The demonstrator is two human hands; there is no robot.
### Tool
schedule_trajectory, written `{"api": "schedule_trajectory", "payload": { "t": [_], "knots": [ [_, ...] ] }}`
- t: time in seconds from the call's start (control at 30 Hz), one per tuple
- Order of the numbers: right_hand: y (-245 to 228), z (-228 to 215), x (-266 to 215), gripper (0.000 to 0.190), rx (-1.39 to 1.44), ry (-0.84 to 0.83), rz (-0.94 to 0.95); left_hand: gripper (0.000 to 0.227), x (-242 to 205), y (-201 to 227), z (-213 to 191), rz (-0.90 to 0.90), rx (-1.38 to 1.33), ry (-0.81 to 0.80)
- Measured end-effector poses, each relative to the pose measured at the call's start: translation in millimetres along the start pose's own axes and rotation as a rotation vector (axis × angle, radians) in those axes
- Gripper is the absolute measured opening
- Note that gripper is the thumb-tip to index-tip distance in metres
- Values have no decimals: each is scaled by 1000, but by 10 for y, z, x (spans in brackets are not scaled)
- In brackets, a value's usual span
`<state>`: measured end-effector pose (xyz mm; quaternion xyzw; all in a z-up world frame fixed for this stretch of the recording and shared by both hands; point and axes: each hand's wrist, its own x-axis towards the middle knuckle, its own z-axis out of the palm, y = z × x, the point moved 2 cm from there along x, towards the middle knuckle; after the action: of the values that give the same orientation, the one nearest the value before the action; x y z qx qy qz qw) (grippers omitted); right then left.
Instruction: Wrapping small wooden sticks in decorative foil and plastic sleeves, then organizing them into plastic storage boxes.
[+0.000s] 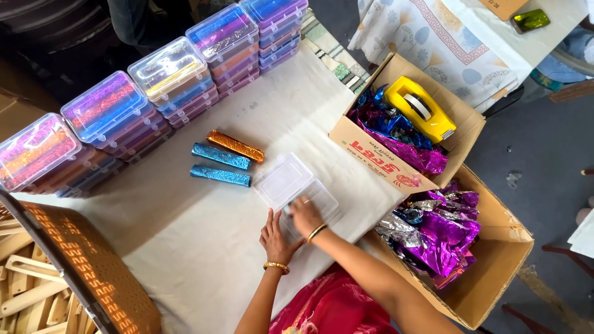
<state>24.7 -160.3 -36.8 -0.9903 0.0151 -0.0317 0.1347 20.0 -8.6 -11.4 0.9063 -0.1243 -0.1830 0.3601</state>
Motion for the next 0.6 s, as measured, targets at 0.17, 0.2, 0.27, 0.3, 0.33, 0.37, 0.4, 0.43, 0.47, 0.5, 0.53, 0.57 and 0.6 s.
{"api": "schedule_trajectory", "payload": {
  "t": [0.17, 0.2, 0.27, 0.3, 0.33, 0.37, 0.4, 0.43, 0.47, 0.5, 0.53, 0.57, 0.6],
  "knots": [
    [-240, -334, -33, 22, 164, -117, -145, 123, 10, -4, -20, -13, -27, 14],
    [-224, -529, -23, 23, 147, -337, -163, 123, -4, -2, -26, -13, -9, 2],
    [-101, -719, -29, 24, 124, -552, -176, 123, 22, 10, -54, -6, 7, -8],
    [12, -726, -55, 25, 24, -468, -186, 123, 28, 24, -49, -11, 26, -17],
    [123, -730, -82, 30, -75, -382, -196, 122, 35, 33, -43, -16, 44, -26],
    [215, -644, -48, 30, -77, -388, -199, 122, 12, 35, -36, -21, 39, -27],
    [334, -588, -3, 19, -60, -244, -80, 120, -9, 40, -26, -26, 47, -29],
    [446, -530, 57, 18, -42, -95, 45, 119, -4, 41, -38, -27, 60, -31],
    [404, -425, 47, 18, -42, -95, 46, 119, -7, 28, -31, -26, 60, -32],
    [342, -319, 46, 20, -19, -127, -97, 119, 6, 24, -25, -20, 65, -31],
    [287, -215, 40, 23, 3, -158, -240, 119, 20, 24, -15, -13, 70, -31],
    [312, -250, 71, 23, 5, -155, -235, 119, 21, 33, -20, -10, 74, -33],
    [309, -303, 95, 18, -66, -35, -389, 119, 25, 38, -25, -9, 89, -34]
  ]
}}
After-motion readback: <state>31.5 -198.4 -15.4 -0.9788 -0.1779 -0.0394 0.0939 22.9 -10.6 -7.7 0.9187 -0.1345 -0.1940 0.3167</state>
